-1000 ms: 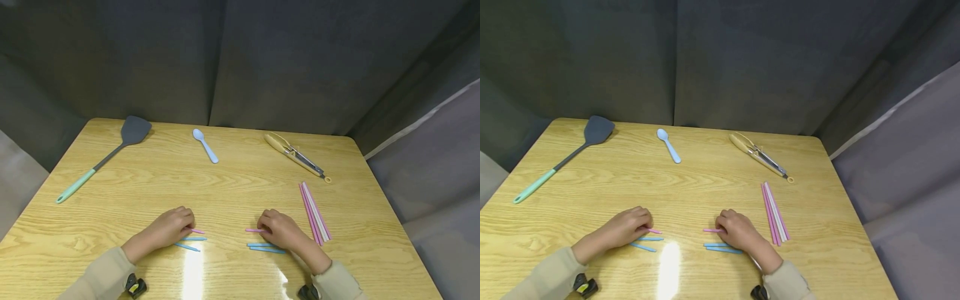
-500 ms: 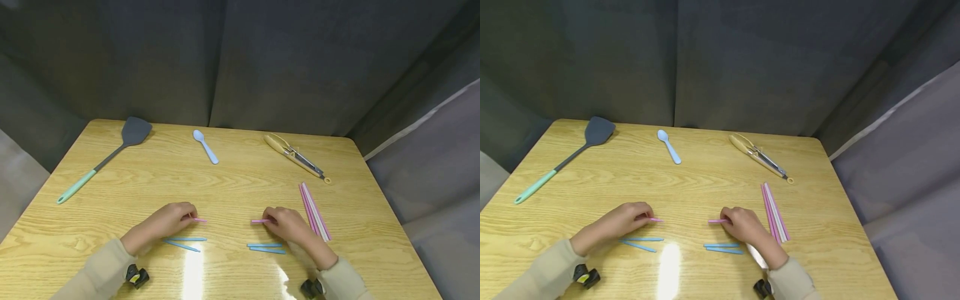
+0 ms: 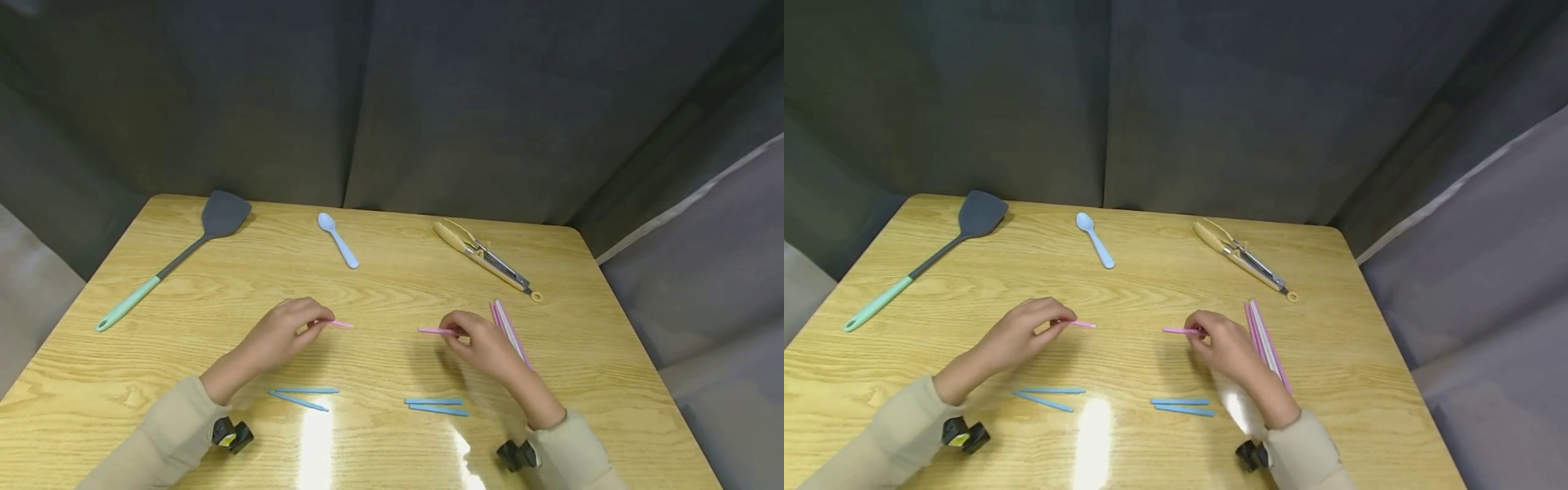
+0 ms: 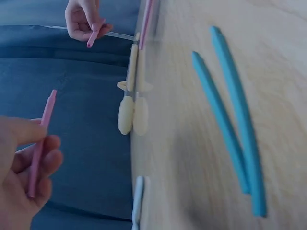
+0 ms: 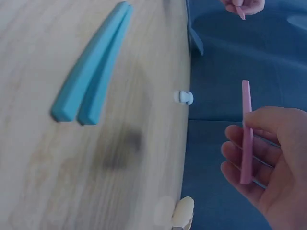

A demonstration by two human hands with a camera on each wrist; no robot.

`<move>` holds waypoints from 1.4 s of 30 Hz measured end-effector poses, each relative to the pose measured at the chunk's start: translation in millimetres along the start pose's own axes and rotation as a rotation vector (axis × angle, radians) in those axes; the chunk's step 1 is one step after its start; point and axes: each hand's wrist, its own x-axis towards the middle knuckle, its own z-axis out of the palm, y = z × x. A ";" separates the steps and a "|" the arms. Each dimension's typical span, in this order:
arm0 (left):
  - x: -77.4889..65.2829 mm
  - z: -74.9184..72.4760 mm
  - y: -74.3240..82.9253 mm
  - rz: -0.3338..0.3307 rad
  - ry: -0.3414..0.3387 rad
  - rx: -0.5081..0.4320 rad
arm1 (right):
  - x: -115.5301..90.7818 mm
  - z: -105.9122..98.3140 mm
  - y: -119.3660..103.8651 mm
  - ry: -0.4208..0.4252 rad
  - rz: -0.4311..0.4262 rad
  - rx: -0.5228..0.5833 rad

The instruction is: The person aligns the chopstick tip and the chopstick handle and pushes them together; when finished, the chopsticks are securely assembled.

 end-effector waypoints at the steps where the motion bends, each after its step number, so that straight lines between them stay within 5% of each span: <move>1: 2.0 -0.8 0.8 0.024 0.042 0.003 | 1.1 -1.0 -0.3 0.015 -0.009 0.016; 7: 14.4 -6.1 8.7 0.055 0.177 -0.050 | 9.7 -5.2 -6.4 0.050 -0.017 0.071; 17: 32.2 -1.9 19.4 0.032 0.196 -0.157 | 25.6 -9.6 -24.0 0.047 0.060 0.171; 29: 40.1 0.8 29.7 0.017 0.181 -0.257 | 32.2 -9.0 -32.4 0.101 0.008 0.247; 42: 45.6 6.9 30.2 0.024 0.196 -0.248 | 33.5 -12.4 -38.1 0.146 -0.009 0.272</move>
